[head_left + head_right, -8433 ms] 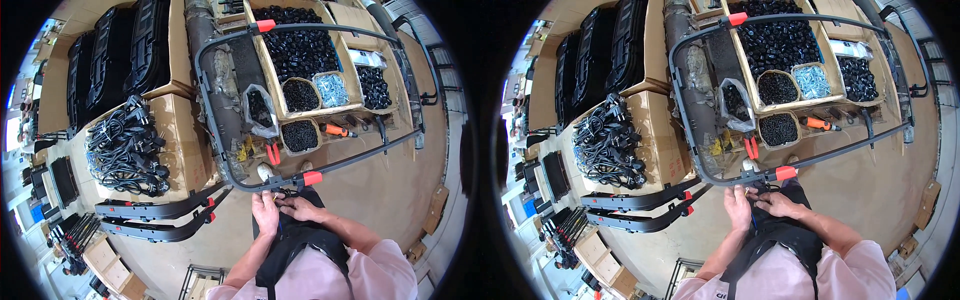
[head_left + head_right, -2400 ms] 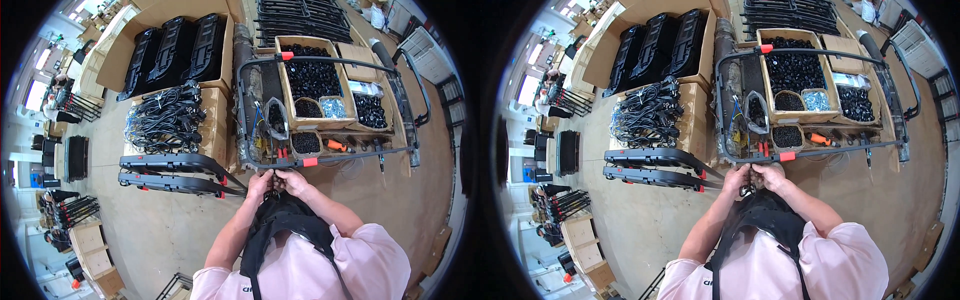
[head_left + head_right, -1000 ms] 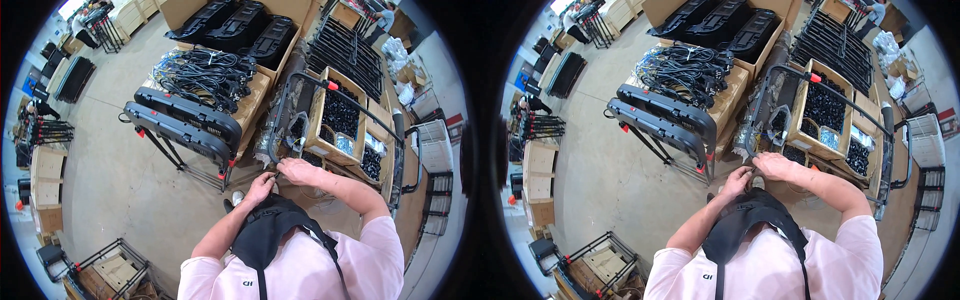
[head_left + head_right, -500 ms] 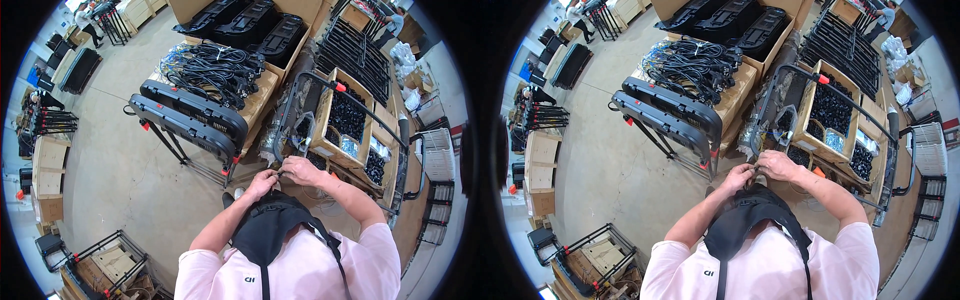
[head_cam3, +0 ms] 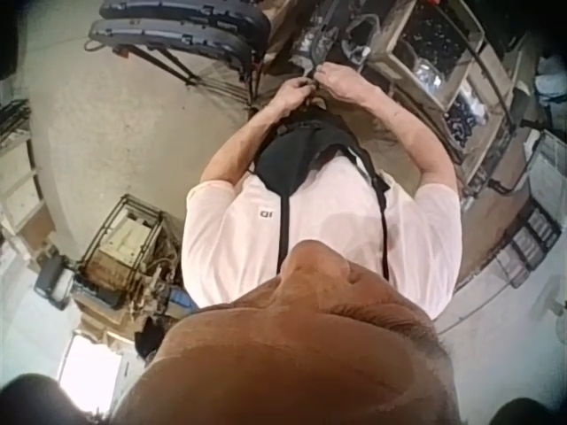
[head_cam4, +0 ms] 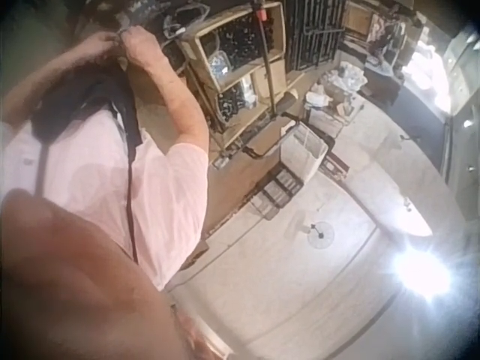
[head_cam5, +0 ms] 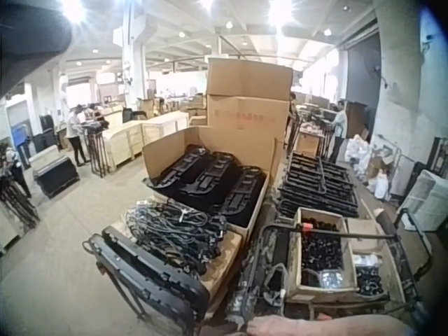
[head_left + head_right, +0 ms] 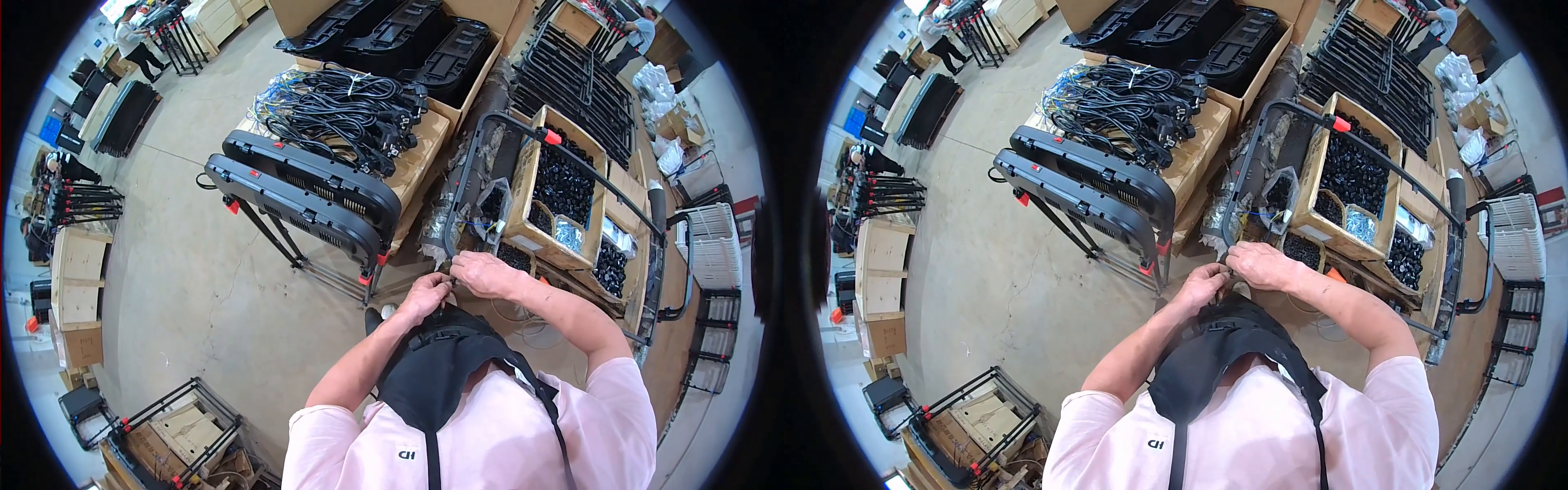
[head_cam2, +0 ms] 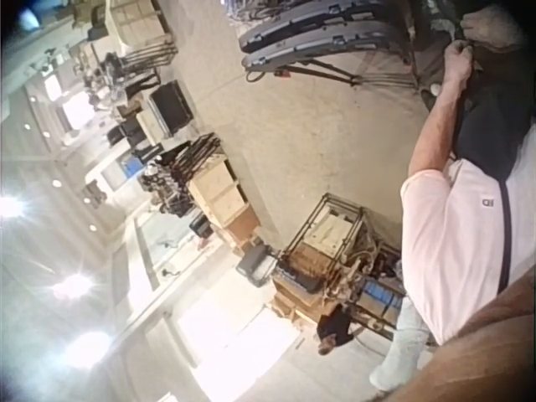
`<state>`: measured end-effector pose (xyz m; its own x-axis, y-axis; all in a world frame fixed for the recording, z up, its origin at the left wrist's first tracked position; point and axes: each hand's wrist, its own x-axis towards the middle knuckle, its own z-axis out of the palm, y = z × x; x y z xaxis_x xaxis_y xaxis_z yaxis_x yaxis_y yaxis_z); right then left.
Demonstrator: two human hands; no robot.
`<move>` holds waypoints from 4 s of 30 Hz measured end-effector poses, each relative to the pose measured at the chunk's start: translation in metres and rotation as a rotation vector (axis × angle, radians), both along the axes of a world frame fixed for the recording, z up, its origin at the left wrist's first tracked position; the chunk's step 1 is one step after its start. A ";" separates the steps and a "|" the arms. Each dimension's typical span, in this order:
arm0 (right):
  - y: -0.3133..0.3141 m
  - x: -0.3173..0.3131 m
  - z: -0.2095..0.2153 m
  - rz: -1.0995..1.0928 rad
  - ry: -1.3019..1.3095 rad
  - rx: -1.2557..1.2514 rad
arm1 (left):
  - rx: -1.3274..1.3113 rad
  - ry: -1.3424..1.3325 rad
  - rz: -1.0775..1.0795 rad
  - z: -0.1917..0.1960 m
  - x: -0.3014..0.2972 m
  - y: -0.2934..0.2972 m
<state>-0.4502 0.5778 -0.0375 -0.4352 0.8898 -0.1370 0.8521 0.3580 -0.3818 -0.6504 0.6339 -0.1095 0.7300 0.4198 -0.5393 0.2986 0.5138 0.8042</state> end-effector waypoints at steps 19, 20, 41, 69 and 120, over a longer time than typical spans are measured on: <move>-0.083 -0.038 -0.038 -0.925 0.366 -0.295 | -0.117 0.112 0.007 -0.036 -0.001 -0.002; -0.084 -0.035 -0.052 -1.047 0.256 -0.493 | -0.117 0.130 -0.006 -0.037 -0.004 -0.001; -0.131 -0.076 -0.129 -1.534 0.558 -0.332 | -0.367 0.014 -0.077 -0.022 0.014 -0.004; -0.157 -0.093 -0.049 -1.196 0.311 -0.348 | 0.370 0.160 -0.111 -0.033 0.033 -0.043; -0.063 -0.175 -0.031 -1.720 0.028 -0.093 | 1.514 0.064 -0.747 -0.011 0.129 0.064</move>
